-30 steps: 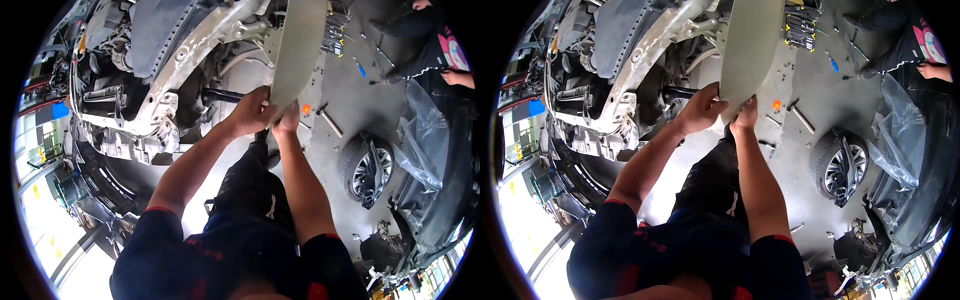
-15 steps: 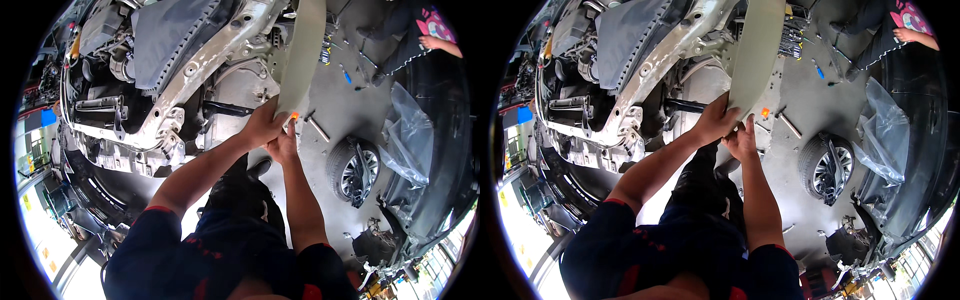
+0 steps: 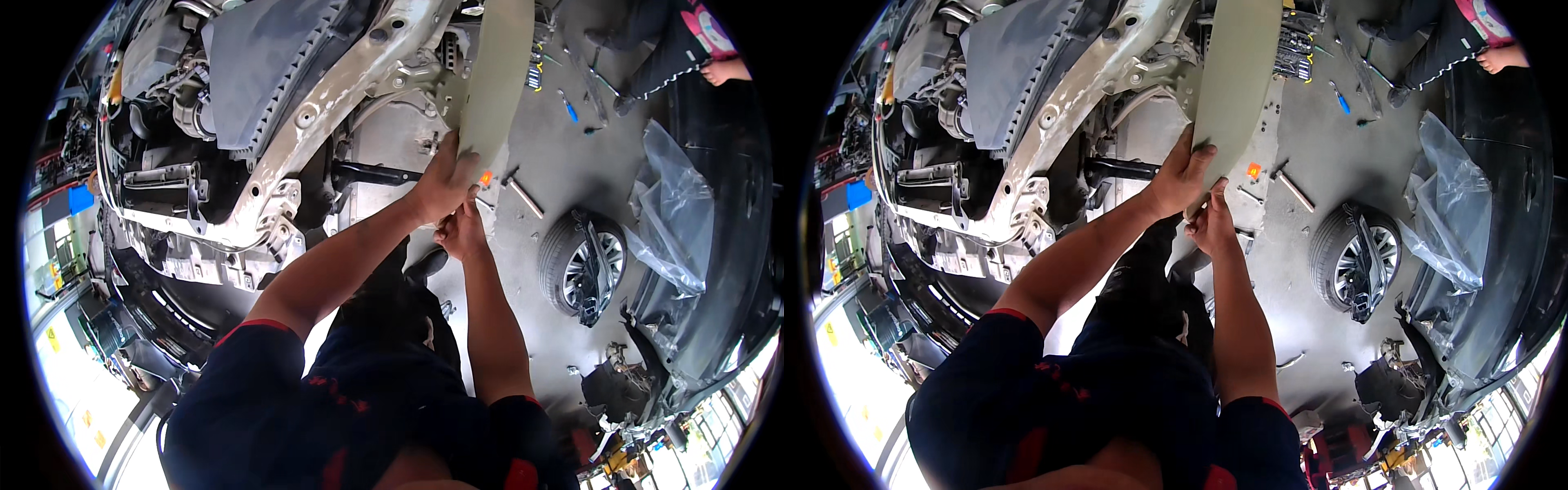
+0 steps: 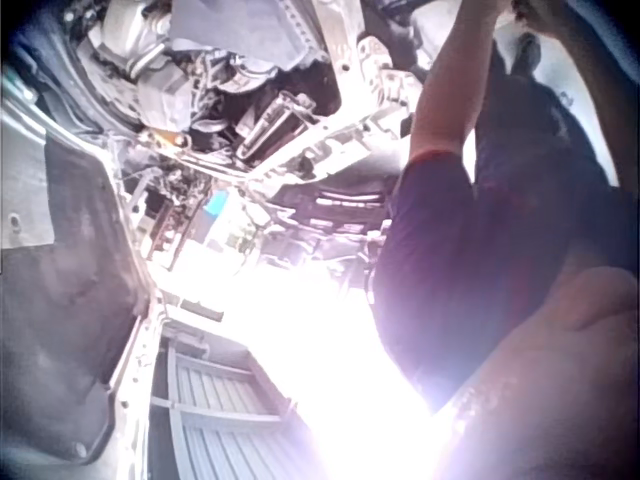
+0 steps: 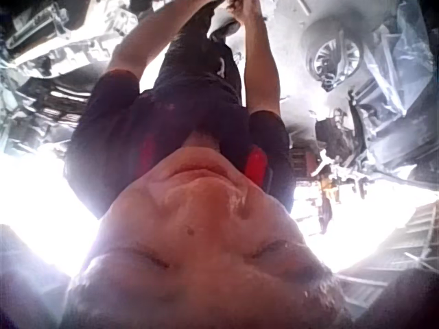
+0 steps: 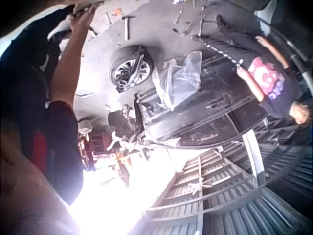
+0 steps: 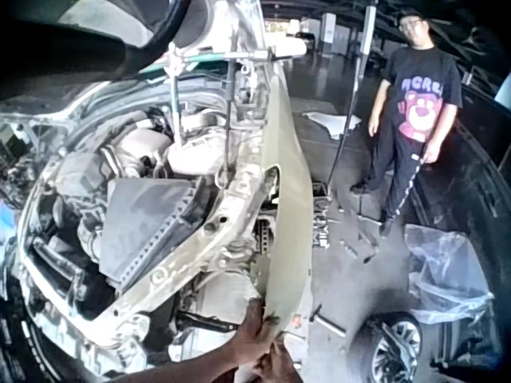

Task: The person removes a headlight assembly from a car using hand tools, sets the headlight down, and then pulls and bends the front fender panel by hand.

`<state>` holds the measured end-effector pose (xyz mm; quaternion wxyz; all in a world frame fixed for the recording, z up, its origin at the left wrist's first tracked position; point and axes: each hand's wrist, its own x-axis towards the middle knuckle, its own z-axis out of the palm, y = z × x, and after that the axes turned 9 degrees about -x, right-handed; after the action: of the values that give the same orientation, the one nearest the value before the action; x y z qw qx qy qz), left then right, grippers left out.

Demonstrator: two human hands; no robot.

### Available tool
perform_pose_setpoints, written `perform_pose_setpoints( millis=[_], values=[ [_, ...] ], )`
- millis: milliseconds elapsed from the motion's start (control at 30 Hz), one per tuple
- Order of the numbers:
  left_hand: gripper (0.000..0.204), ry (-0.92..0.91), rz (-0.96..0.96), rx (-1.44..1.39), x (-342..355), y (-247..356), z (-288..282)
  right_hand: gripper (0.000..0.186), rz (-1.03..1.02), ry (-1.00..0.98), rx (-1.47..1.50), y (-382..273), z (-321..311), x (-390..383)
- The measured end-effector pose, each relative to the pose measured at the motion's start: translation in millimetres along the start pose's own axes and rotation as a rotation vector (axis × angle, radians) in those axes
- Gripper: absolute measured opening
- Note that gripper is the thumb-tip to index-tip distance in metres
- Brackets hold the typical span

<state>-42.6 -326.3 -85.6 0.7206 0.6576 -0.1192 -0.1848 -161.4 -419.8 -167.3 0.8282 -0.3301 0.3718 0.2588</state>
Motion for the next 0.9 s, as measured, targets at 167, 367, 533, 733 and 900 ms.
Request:
perform_pose_setpoints(
  millis=[167, 367, 533, 733, 900],
  values=[
    [0.028, -0.037, 0.179, 0.525, -38, 12, -30, 0.084, -0.013, -0.089, 0.003, -3, -13, 4],
    [0.021, -0.127, 0.214, 0.696, -22, 42, -45, 0.086, -0.007, -0.064, -0.025, -9, 2, -9],
    [0.025, -0.095, 0.11, 0.647, -24, 42, -35, 0.084, -0.027, 0.005, -0.046, -5, -1, -12],
    [0.037, -0.147, -0.05, 0.499, -15, 38, -32, 0.081, -0.018, -0.052, -0.065, -7, 0, -11],
    [0.037, -0.18, -0.025, 0.449, -13, 32, -31, 0.08, 0.016, -0.114, -0.107, -10, -12, -9]
  ],
)
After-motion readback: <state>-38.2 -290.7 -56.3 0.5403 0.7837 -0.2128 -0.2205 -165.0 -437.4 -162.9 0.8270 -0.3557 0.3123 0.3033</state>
